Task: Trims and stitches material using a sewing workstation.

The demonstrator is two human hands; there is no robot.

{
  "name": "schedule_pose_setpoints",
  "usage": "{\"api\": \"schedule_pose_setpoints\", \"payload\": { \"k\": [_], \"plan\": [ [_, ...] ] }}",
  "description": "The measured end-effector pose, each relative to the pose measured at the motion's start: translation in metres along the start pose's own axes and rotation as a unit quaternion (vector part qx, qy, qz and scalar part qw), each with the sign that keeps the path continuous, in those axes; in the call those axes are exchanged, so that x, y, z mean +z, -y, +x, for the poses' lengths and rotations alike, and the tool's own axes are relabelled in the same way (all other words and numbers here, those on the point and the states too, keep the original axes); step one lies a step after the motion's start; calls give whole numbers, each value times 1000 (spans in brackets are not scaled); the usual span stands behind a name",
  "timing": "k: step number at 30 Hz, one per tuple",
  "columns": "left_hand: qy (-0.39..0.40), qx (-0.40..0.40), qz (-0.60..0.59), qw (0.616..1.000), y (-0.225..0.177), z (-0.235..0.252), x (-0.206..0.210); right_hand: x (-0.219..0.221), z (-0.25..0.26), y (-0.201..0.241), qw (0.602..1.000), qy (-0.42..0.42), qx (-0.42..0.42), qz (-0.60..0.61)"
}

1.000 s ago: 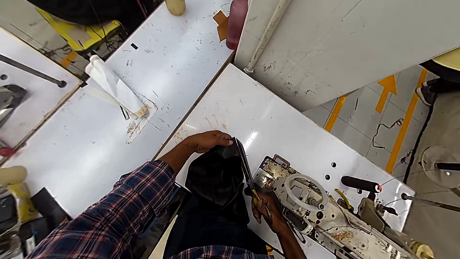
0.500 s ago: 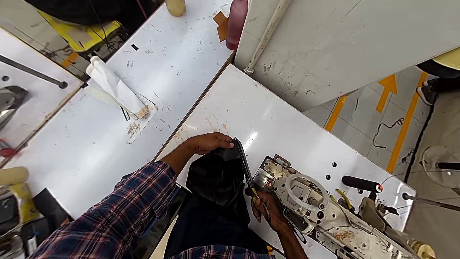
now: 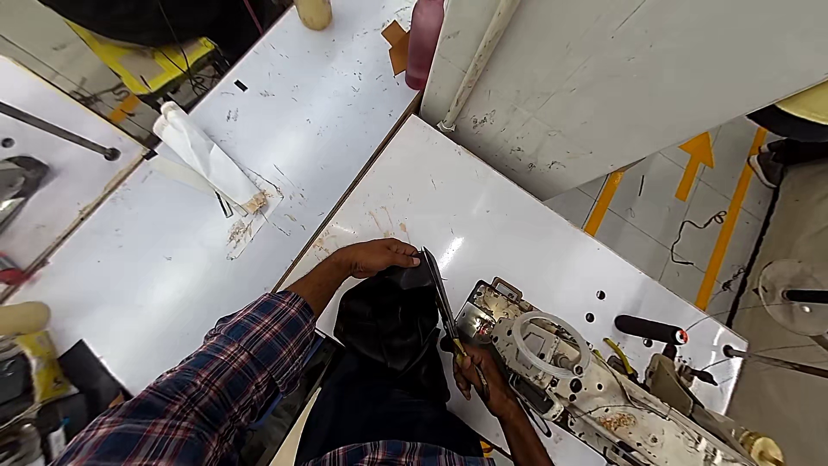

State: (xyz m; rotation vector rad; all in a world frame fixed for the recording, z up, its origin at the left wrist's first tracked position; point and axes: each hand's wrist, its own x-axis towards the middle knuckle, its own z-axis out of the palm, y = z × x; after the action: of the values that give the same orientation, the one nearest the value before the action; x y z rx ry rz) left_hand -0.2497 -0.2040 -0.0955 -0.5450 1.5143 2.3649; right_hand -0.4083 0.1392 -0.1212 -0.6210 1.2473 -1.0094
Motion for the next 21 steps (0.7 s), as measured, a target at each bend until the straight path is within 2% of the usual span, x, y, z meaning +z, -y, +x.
{"api": "schedule_pose_setpoints", "payload": {
  "k": [21],
  "plan": [
    [-7,-3,27,1000,-2,-1,2,2,1,0,999,-17,28,-6]
  ]
}}
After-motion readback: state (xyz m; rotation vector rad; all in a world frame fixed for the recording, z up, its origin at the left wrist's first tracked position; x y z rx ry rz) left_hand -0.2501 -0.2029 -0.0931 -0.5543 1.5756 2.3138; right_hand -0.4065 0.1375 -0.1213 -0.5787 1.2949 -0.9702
